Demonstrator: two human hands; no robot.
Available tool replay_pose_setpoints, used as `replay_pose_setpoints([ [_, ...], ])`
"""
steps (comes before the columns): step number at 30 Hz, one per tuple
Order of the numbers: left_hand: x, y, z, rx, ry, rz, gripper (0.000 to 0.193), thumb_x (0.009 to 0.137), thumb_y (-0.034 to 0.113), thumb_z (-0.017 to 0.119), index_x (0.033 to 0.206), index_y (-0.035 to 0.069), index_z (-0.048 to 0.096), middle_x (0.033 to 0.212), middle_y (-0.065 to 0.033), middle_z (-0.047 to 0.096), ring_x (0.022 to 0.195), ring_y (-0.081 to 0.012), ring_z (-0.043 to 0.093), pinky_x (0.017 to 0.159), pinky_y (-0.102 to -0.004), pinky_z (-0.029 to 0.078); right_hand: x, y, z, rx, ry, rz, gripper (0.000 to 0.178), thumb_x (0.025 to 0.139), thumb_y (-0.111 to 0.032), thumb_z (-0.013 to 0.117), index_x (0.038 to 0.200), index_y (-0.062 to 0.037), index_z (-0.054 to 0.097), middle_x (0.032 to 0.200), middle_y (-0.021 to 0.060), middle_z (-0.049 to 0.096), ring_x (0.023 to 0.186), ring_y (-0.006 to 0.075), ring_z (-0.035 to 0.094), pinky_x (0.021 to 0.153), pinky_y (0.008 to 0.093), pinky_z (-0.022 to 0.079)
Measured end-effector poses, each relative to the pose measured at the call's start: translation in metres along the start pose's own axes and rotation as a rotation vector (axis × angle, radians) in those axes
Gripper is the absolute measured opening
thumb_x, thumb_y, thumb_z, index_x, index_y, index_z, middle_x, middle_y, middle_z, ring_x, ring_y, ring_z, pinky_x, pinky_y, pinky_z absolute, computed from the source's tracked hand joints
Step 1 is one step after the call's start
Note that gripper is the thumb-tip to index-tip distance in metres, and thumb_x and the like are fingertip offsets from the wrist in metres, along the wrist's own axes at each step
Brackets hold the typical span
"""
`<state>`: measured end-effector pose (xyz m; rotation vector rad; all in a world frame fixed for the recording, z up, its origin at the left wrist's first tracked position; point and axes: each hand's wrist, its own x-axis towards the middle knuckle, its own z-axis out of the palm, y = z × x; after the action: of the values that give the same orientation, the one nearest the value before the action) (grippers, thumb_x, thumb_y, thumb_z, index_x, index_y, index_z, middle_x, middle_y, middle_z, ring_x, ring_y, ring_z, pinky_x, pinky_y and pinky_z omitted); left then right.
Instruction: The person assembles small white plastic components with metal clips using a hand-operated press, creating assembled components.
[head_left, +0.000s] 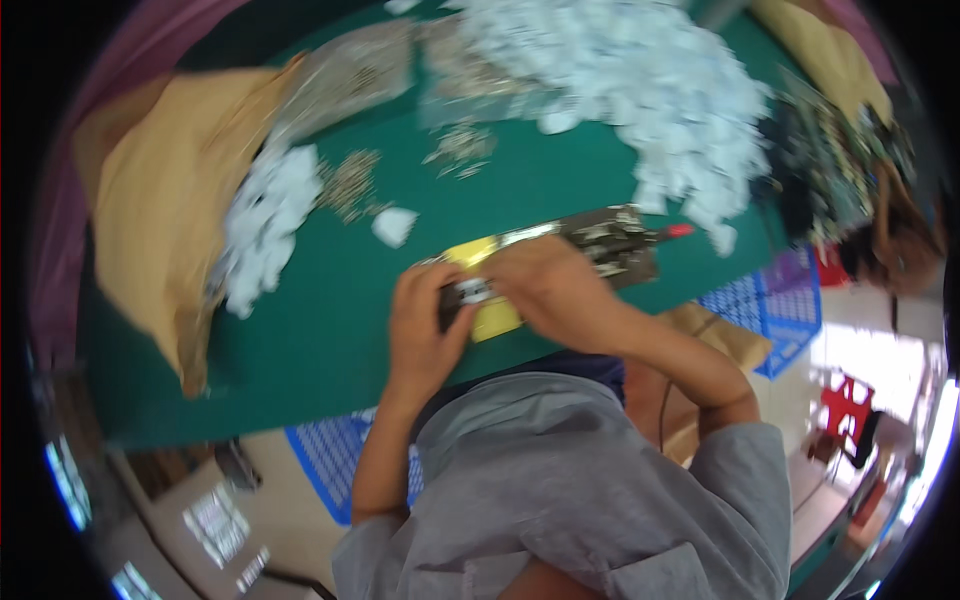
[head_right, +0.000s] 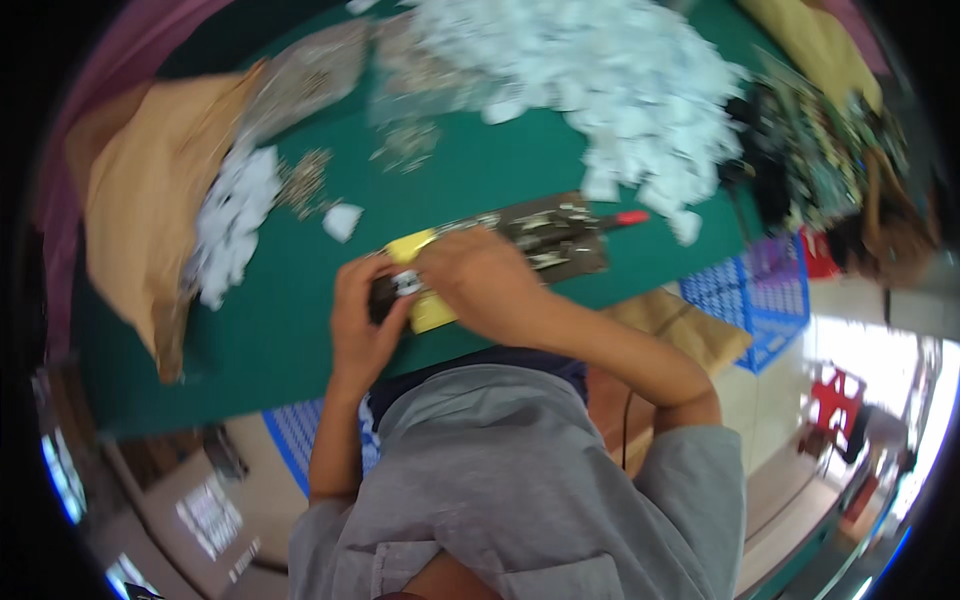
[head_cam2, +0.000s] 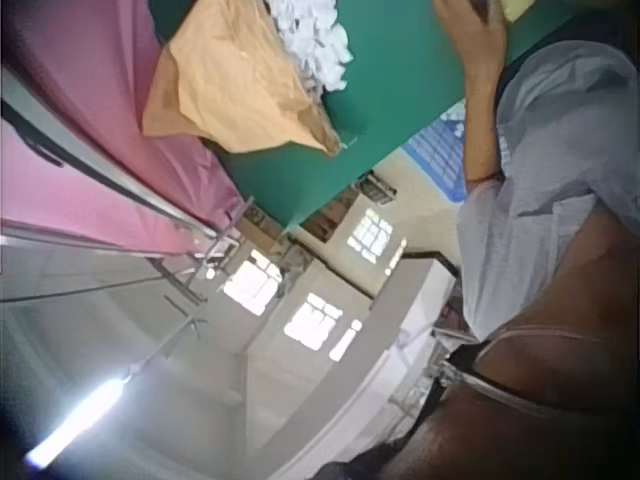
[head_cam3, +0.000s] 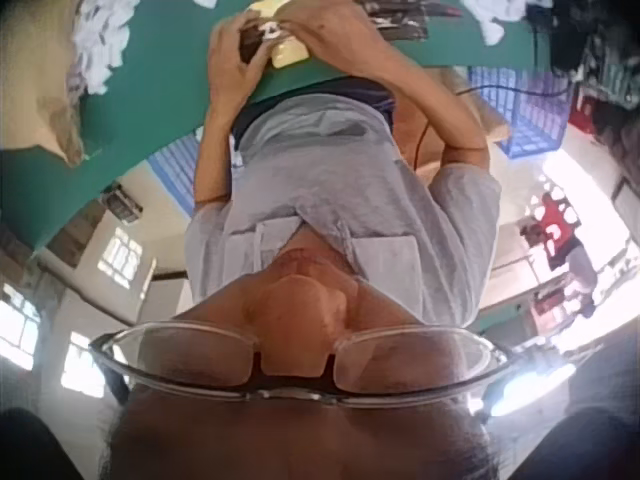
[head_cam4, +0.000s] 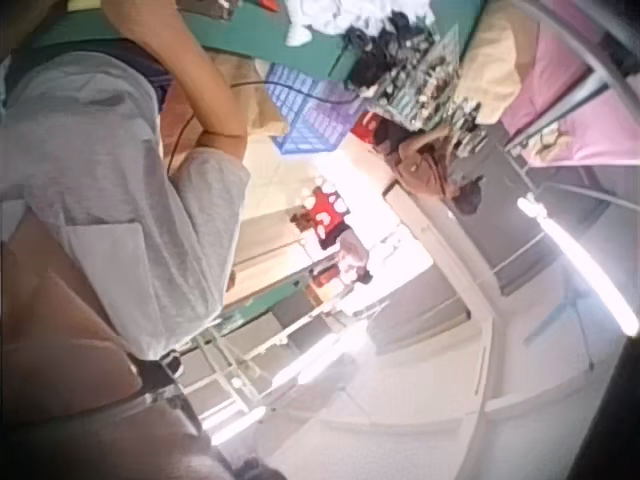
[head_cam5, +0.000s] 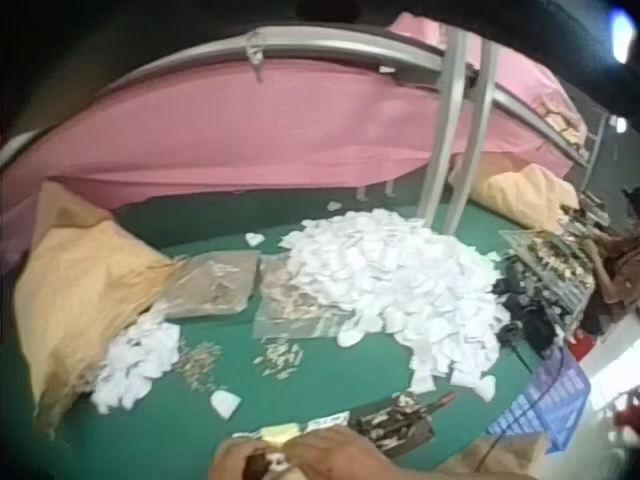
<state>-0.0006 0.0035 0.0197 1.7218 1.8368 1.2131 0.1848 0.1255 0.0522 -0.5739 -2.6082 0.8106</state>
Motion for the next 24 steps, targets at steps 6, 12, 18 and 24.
replay_pose_setpoints([
  [6,0.0,-0.001,-0.002,-0.038,0.012,-0.033,0.053,0.083,0.007,0.083,0.131,0.006,0.06,0.119,-0.0102,0.068,0.117,-0.0324,0.061,0.099,-0.044,0.05,0.011,-0.002,0.001,0.142,0.078,0.002,0.012,0.094,-0.007,0.07,0.105,-0.0042,0.073,0.1,0.0137,0.074,0.097,0.0344,0.07,0.087,0.0459,0.051],
  [12,0.004,-0.014,-0.006,-0.047,-0.012,0.087,0.041,0.084,0.008,0.081,0.123,0.007,0.066,0.117,-0.0086,0.068,0.116,-0.0319,0.06,0.099,-0.0438,0.049,0.017,-0.002,-0.009,0.221,0.069,0.053,0.009,0.093,-0.008,0.072,0.099,-0.0017,0.075,0.094,0.0143,0.075,0.091,0.034,0.071,0.082,0.0423,0.054],
  [18,0.001,-0.016,-0.001,-0.014,0.026,0.193,0.033,0.084,0.006,0.077,0.116,0.013,0.075,0.108,-0.004,0.067,0.11,-0.0286,0.058,0.1,-0.0445,0.048,0.045,0.079,-0.081,0.071,0.238,0.446,0.018,0.096,-0.015,0.071,0.105,-0.0017,0.079,0.097,0.0114,0.079,0.085,0.0209,0.075,0.073,0.0318,0.057],
  [24,0.003,-0.016,-0.002,-0.035,0.033,0.2,0.037,0.079,0.003,0.079,0.115,0.01,0.075,0.108,-0.0051,0.07,0.106,-0.0294,0.06,0.095,-0.0414,0.051,0.098,0.118,-0.045,-0.051,0.046,0.236,0.017,0.094,-0.01,0.073,0.108,-0.0046,0.079,0.092,0.0091,0.08,0.081,0.0175,0.074,0.077,0.0309,0.058],
])
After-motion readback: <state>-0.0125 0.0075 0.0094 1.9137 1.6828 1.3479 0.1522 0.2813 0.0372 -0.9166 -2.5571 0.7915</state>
